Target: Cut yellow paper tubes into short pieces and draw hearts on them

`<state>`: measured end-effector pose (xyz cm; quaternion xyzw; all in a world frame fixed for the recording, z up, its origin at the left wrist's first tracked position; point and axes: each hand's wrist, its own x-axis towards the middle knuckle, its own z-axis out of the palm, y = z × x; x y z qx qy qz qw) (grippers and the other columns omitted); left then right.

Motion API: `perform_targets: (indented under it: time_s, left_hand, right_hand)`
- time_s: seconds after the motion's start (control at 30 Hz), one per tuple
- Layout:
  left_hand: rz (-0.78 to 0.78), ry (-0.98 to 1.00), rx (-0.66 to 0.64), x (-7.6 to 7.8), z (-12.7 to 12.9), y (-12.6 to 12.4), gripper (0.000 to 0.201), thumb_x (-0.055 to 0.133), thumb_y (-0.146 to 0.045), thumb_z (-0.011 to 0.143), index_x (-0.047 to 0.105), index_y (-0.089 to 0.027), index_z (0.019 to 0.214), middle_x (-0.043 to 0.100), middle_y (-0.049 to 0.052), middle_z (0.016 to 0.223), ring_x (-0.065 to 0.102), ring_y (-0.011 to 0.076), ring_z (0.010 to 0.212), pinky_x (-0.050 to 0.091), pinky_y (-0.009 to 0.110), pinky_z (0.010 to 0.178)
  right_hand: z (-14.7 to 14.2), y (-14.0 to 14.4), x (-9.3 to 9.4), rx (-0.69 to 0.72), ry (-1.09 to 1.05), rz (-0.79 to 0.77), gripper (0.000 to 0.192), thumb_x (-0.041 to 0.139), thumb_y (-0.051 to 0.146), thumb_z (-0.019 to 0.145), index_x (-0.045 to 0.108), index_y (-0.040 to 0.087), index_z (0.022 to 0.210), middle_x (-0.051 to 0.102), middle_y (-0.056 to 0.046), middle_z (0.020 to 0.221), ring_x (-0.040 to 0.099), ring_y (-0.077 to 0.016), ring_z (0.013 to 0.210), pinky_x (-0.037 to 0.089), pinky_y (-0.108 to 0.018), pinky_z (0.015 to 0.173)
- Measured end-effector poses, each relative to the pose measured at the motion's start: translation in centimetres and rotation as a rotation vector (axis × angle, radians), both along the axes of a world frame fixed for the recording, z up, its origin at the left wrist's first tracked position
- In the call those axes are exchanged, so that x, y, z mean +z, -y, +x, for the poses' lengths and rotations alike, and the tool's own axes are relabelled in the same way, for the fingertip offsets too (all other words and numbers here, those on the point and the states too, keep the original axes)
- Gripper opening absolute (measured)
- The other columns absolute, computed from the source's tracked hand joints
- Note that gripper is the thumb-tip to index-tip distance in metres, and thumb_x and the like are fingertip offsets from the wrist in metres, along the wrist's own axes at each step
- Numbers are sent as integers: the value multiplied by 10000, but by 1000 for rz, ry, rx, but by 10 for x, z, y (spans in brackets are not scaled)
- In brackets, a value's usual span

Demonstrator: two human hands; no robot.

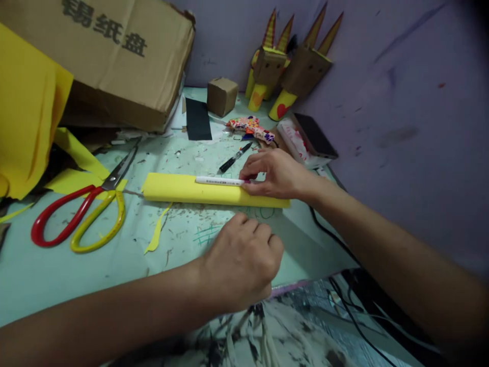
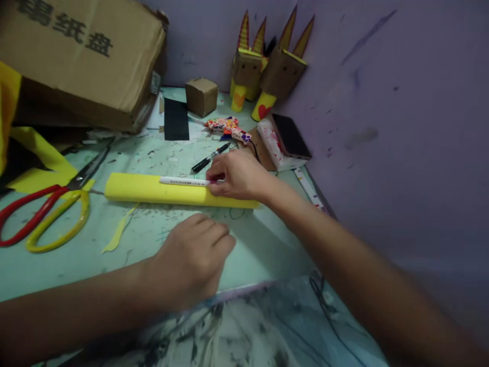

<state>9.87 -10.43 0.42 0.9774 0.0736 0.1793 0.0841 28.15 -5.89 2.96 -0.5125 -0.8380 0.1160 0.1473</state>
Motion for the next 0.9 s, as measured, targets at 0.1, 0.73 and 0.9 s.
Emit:
perform_targets:
  time_s: [0.1,0.73,0.9]
  left_hand:
    - [76,30,-55,-9,0,4,84,478,-115,701,553,-151,709,573,77,656,517,215,608,387,367,588]
    - [113,40,-101,-22,2,8,122,484,-100,778,588,-131,723,593,88,671,541,228,626,365,358,553]
    - [108,40,-96,-23,2,7,127,475,-96,779,587,-130,731,587,89,683,540,236,641,369,362,559]
  right_hand:
    - [1,-2,0,27,20,2,127,595,205,738,706,157,702,623,-13,689,541,-140,630,383,-269,628]
    - [-3,8,-4,-99,-110,-67,170,582,291,805,710,185,773,663,-32,765,600,-176,706,458,-291,676]
    - [-4,8,-4,-85,-93,-47,170,577,280,811,710,182,770,666,-39,765,601,-183,719,459,-302,700]
